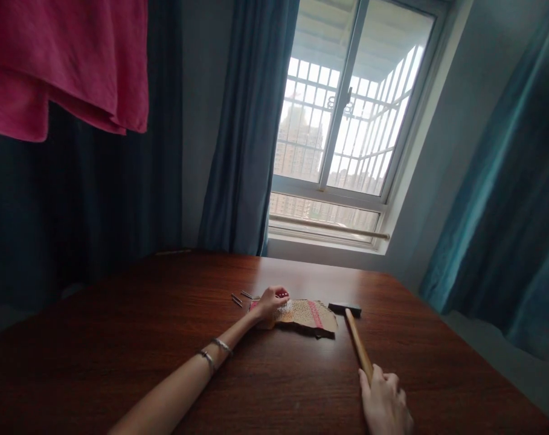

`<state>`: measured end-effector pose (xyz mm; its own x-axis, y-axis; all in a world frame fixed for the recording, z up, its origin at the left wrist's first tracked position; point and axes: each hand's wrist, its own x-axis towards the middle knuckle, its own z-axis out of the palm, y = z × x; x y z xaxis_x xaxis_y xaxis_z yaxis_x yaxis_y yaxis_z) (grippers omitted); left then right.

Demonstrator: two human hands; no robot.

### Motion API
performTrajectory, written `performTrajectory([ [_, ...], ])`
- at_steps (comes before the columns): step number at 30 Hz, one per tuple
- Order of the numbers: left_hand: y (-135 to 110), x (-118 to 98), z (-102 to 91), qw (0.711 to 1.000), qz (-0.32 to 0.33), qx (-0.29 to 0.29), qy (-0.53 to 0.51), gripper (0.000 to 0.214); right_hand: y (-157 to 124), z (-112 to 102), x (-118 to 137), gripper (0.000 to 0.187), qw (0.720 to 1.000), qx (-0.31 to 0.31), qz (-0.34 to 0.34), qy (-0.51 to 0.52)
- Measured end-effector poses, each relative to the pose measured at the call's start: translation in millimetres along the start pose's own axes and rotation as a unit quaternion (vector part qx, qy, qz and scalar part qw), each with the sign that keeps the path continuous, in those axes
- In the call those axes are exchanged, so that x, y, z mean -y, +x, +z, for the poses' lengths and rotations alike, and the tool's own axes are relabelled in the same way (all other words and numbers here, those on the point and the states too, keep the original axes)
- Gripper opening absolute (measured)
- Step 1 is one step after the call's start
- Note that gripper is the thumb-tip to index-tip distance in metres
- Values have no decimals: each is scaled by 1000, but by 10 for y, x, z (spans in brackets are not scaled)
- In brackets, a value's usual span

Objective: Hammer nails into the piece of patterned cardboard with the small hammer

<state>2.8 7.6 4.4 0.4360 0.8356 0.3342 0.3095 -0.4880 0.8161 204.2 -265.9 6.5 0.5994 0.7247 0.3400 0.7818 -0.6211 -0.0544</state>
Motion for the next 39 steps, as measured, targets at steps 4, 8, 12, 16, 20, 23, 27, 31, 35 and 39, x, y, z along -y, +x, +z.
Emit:
performTrajectory([
  [4, -6, -2, -2, 1000, 3, 4, -3, 27, 52, -54, -6, 39, 999, 31, -4, 29],
  [8, -14, -8, -6, 1000, 5, 4, -5, 27, 187, -83, -154, 32, 979, 111, 3, 171],
  [12, -12, -14, -11, 1000, 5, 14, -9, 27, 233, -168, -129, 32, 898, 125, 20, 421],
  [16, -4, -11, -10, 1000, 2, 18, -16, 28, 139, -355, 142, 42, 733, 190, 53, 651],
  [20, -5, 20, 2, 1000, -2, 12, -15, 28, 29, -521, 420, 52, 581, 336, 72, 737],
  [23, -4, 61, 15, 1000, 2, 10, -15, 28, -27, -551, 579, 54, 529, 403, 64, 744],
  [27, 11, 114, 31, 1000, 8, 5, -18, 28, -67, -494, 730, 56, 522, 405, 65, 748],
  [31, 25, 141, 32, 1000, 4, 13, -13, 27, -66, -478, 785, 56, 536, 397, 69, 742],
  [35, 25, 130, 26, 1000, -5, 18, -3, 28, -53, -567, 796, 58, 542, 388, 76, 741],
  [39, 10, 96, 18, 1000, -5, 17, 0, 28, -49, -626, 808, 58, 546, 390, 65, 738],
])
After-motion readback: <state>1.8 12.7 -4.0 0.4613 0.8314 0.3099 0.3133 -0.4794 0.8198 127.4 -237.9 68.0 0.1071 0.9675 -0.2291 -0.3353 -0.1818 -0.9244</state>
